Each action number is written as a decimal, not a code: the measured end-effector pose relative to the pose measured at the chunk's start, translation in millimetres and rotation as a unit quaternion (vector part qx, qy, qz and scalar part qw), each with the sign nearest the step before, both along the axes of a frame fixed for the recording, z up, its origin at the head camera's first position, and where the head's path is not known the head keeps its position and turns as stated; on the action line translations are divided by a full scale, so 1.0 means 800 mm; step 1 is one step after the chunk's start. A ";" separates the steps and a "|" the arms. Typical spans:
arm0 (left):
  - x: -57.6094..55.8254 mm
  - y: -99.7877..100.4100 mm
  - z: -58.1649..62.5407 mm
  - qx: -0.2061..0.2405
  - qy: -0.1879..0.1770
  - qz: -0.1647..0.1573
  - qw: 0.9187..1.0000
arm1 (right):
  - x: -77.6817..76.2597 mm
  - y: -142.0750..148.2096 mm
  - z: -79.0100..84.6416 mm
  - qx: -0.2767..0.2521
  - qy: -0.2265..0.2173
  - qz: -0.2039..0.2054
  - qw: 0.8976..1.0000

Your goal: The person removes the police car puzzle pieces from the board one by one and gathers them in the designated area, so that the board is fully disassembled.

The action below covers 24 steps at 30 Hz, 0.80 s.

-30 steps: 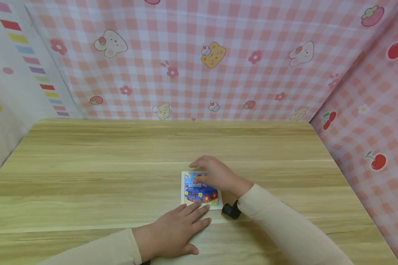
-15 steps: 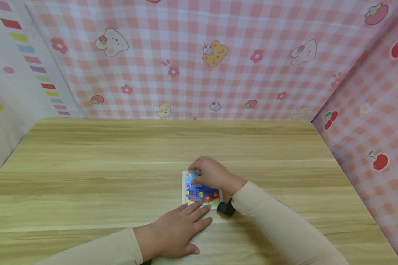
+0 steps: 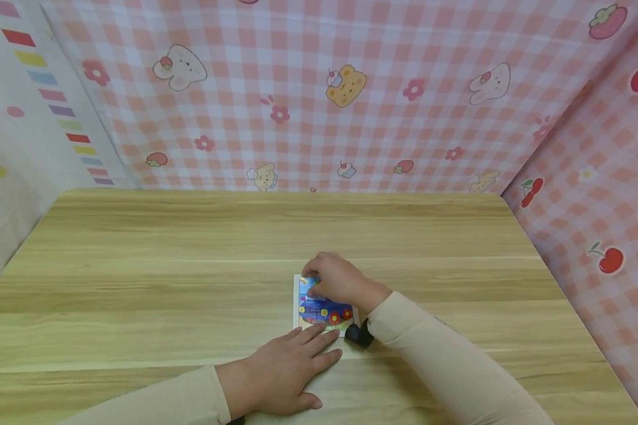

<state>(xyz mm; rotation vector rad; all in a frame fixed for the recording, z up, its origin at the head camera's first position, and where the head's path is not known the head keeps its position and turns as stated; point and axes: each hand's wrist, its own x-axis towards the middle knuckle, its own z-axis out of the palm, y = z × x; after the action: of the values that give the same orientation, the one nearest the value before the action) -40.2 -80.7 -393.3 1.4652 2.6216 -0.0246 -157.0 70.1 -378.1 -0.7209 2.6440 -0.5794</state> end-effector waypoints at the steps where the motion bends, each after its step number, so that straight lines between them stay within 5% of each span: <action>1: 0.000 0.000 0.000 0.000 -0.002 0.001 1.000 | 0.000 0.000 0.000 -0.002 -0.001 -0.001 1.000; 24: -0.004 0.000 0.000 0.011 -0.023 0.000 1.000 | -0.001 -0.004 0.002 -0.074 -0.050 -0.040 0.995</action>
<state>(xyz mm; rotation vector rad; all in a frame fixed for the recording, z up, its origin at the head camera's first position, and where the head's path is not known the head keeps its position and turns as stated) -43.1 -80.5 -393.1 1.4555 2.5931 0.0382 -157.5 66.6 -376.4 -0.6116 2.5673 -0.8188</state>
